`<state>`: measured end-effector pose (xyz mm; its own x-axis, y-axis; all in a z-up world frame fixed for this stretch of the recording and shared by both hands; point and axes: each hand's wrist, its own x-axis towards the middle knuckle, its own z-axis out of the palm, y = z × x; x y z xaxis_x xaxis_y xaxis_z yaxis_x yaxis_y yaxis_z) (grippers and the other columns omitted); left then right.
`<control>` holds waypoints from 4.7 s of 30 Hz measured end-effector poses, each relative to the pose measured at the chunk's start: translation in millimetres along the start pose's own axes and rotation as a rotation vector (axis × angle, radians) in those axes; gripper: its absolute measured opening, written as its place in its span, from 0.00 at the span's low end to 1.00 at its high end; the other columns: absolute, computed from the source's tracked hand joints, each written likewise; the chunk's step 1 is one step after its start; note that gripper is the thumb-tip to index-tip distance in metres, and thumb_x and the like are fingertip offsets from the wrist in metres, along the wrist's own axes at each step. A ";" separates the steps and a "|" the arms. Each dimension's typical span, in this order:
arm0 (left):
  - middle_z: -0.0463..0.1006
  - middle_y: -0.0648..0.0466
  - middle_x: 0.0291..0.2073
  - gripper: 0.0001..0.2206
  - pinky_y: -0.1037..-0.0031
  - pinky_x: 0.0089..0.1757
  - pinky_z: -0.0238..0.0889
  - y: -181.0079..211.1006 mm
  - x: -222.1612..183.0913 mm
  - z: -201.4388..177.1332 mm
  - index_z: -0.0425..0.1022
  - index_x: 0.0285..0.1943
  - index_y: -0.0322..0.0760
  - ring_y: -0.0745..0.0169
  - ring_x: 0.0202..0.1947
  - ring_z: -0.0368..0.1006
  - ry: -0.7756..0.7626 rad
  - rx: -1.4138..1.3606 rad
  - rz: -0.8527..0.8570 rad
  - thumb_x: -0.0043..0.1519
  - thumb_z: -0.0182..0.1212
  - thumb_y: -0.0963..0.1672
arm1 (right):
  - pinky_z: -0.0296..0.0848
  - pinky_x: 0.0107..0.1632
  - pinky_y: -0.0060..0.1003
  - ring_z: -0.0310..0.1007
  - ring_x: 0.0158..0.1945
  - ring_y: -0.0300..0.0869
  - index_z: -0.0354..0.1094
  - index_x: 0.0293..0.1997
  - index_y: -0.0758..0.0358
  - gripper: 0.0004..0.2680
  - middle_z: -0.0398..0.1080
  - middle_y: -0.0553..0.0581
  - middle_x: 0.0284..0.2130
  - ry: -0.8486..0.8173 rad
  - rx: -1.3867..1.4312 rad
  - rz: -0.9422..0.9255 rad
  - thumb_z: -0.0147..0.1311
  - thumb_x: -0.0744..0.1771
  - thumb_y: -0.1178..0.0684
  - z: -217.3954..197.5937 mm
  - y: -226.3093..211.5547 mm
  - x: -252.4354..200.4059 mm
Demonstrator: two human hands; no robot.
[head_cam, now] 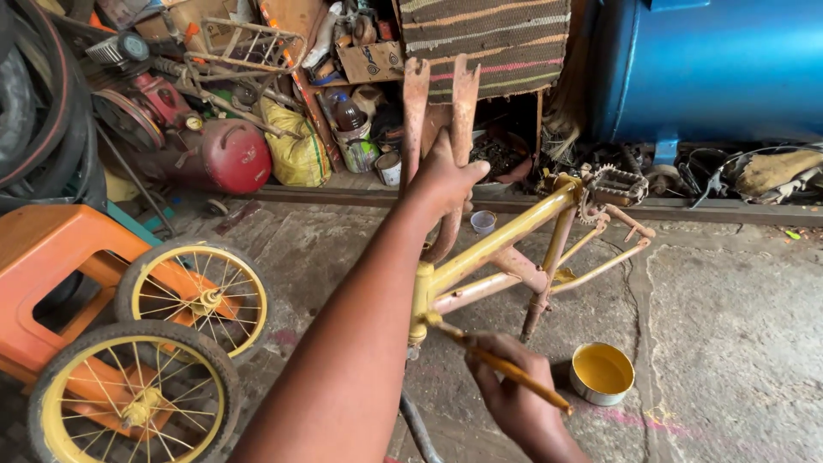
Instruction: The person applies yellow paint to a bicycle frame with a brush, dipping the tool into a container of yellow paint and coating various parts of the frame's tubing.
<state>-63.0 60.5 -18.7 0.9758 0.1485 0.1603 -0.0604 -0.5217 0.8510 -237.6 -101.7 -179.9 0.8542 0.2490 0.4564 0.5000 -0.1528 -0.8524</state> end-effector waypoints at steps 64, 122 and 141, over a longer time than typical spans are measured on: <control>0.64 0.59 0.19 0.10 0.74 0.16 0.52 -79.4 12.2 -59.5 0.63 0.35 0.39 0.71 0.12 0.56 0.312 -0.462 -0.008 0.59 0.64 0.39 | 0.74 0.49 0.40 0.76 0.46 0.48 0.77 0.55 0.60 0.16 0.80 0.64 0.43 0.321 0.328 0.557 0.60 0.64 0.46 -12.9 143.9 81.7; 0.67 0.58 0.19 0.10 0.74 0.15 0.54 -99.6 31.7 -62.5 0.67 0.43 0.33 0.71 0.11 0.60 0.419 -0.410 0.018 0.58 0.64 0.39 | 0.75 0.37 0.33 0.76 0.36 0.38 0.79 0.51 0.62 0.11 0.79 0.57 0.37 0.197 0.018 0.058 0.60 0.66 0.51 57.7 110.4 64.7; 0.82 0.48 0.30 0.16 0.67 0.34 0.72 -104.8 -3.4 -67.3 0.75 0.50 0.27 0.56 0.29 0.79 0.524 -0.148 0.097 0.56 0.67 0.43 | 0.81 0.36 0.40 0.83 0.32 0.43 0.79 0.44 0.57 0.07 0.81 0.57 0.30 -0.047 -0.168 -0.102 0.62 0.64 0.53 58.0 17.2 108.2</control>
<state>-74.1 171.2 -74.7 0.7314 0.5238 0.4367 -0.2103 -0.4358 0.8751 -144.8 -21.9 -159.9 0.7922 0.3152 0.5225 0.6039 -0.2813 -0.7458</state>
